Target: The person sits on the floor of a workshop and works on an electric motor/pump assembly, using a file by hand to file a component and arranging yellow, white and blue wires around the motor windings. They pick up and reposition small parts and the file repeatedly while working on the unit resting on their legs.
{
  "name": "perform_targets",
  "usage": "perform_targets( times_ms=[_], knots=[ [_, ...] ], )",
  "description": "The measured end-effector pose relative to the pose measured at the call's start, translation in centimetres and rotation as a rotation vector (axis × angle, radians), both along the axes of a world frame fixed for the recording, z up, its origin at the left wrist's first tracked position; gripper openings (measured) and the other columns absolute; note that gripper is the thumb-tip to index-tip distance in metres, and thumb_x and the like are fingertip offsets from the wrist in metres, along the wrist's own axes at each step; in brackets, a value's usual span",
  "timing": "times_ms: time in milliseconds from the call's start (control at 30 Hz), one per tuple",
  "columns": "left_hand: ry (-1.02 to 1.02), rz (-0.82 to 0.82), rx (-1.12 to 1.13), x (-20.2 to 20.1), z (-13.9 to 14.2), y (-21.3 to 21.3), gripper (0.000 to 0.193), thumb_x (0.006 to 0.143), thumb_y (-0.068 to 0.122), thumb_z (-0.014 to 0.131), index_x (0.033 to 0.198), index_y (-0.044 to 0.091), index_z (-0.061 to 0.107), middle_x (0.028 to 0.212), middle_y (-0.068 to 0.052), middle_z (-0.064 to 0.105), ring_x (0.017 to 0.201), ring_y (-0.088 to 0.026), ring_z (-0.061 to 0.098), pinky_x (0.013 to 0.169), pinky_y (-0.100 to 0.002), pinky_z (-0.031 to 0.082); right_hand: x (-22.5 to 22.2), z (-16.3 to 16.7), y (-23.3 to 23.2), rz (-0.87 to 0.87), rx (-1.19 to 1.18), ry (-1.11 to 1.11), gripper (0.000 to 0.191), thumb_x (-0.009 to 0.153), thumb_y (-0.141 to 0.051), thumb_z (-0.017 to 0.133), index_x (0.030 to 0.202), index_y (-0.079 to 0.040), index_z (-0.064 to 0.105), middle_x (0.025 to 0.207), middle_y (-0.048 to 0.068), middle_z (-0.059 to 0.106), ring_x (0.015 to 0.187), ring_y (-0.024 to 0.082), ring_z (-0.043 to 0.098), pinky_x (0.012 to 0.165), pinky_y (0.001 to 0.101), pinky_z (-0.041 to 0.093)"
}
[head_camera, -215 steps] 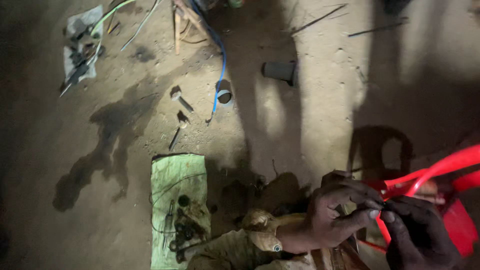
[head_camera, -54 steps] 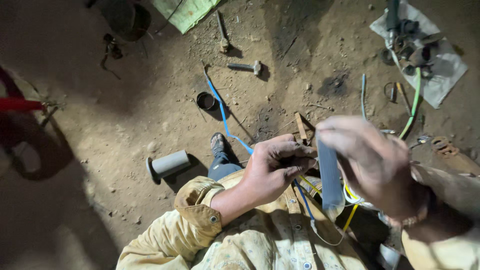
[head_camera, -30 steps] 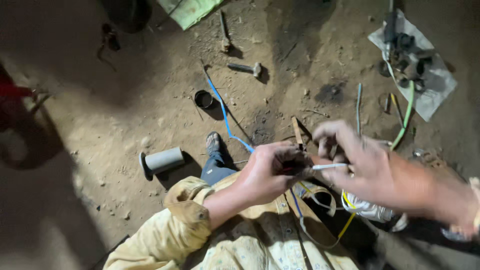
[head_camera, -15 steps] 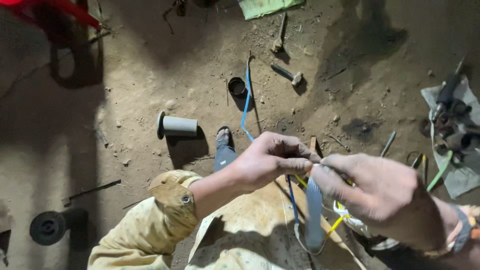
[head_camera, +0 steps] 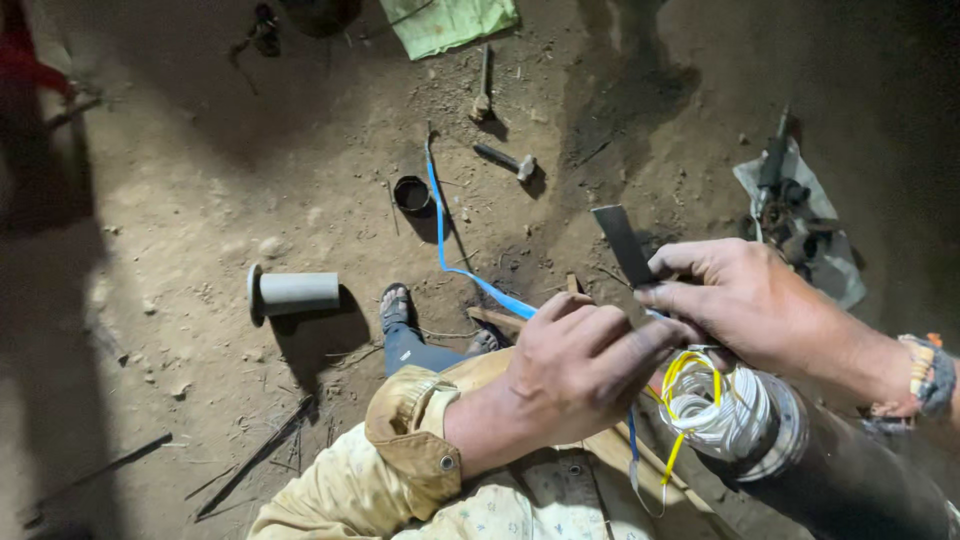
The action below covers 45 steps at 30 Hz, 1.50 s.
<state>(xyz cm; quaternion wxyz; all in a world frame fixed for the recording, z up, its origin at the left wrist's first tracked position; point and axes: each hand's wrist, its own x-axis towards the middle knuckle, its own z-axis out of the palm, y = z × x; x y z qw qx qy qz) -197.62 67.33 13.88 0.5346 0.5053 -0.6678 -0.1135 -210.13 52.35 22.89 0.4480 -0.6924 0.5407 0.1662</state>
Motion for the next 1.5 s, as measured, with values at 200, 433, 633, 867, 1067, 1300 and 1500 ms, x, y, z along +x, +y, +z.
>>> perform_targets(
  times_ms=[200,433,633,867,1067,1300,1500],
  knots=[
    [0.109,-0.135,0.151,1.2,-0.2,-0.7,0.026,0.084,0.016,0.079,0.108,0.01,0.072,0.1,-0.007,0.064,0.086,-0.026,0.065,0.075,-0.04,0.048,0.0,0.8,-0.3,0.259,-0.107,0.168,0.029,0.096,-0.027,0.065,0.118,-0.008,0.069,0.071,0.001,0.065,0.067,0.013,0.062,0.06,0.0329,0.053],
    [1.238,-0.766,0.867,1.9,-3.9,-2.1,0.017,0.093,0.006,0.077,0.106,-0.003,0.072,0.1,-0.005,0.073,0.092,-0.009,0.065,0.082,-0.028,0.055,-2.0,2.6,2.9,0.673,-0.242,-0.185,0.056,0.086,-0.022,0.069,0.135,-0.013,0.044,0.104,0.009,0.056,0.083,0.022,0.065,0.066,0.0358,0.056],
    [1.399,-0.827,0.923,0.9,-5.5,-1.8,0.022,0.09,0.011,0.073,0.107,-0.004,0.072,0.102,-0.003,0.074,0.096,-0.009,0.068,0.089,-0.025,0.056,-3.8,1.8,4.0,1.005,-0.706,-0.493,0.062,0.073,-0.003,0.067,0.134,-0.013,0.058,0.106,0.013,0.062,0.081,0.027,0.066,0.064,0.0357,0.056],
    [1.212,-0.68,0.73,0.3,-3.6,-0.7,0.011,0.095,0.004,0.077,0.104,-0.001,0.074,0.096,-0.002,0.07,0.09,-0.01,0.064,0.079,-0.027,0.052,-2.3,2.7,4.3,0.585,-0.529,-0.464,0.022,0.089,-0.016,0.07,0.108,-0.005,0.07,0.079,0.002,0.072,0.063,0.008,0.071,0.052,0.0227,0.057],
    [0.327,-0.064,0.14,0.4,-0.4,1.4,0.02,0.085,0.016,0.085,0.099,0.011,0.071,0.086,-0.002,0.062,0.08,-0.021,0.063,0.08,-0.038,0.047,0.5,1.4,3.0,-0.001,-0.067,0.154,0.019,0.1,-0.026,0.072,0.11,-0.011,0.078,0.07,0.013,0.076,0.049,0.02,0.062,0.043,0.0355,0.051],
    [0.115,-0.041,0.035,0.5,0.1,1.7,0.029,0.085,0.014,0.083,0.11,0.009,0.069,0.088,-0.007,0.06,0.081,-0.026,0.062,0.078,-0.042,0.044,1.9,1.5,2.3,-0.02,0.086,0.08,0.027,0.092,-0.023,0.072,0.109,-0.004,0.078,0.078,0.006,0.075,0.067,0.009,0.064,0.058,0.0286,0.051],
    [0.917,-0.503,0.713,1.3,-2.9,0.3,0.015,0.09,0.009,0.081,0.1,0.001,0.074,0.09,-0.005,0.068,0.083,-0.015,0.061,0.07,-0.032,0.048,-0.5,2.6,2.8,0.366,-0.019,0.142,0.056,0.095,-0.022,0.069,0.145,-0.019,0.044,0.099,0.006,0.067,0.088,0.016,0.069,0.076,0.0305,0.056]
  ],
)
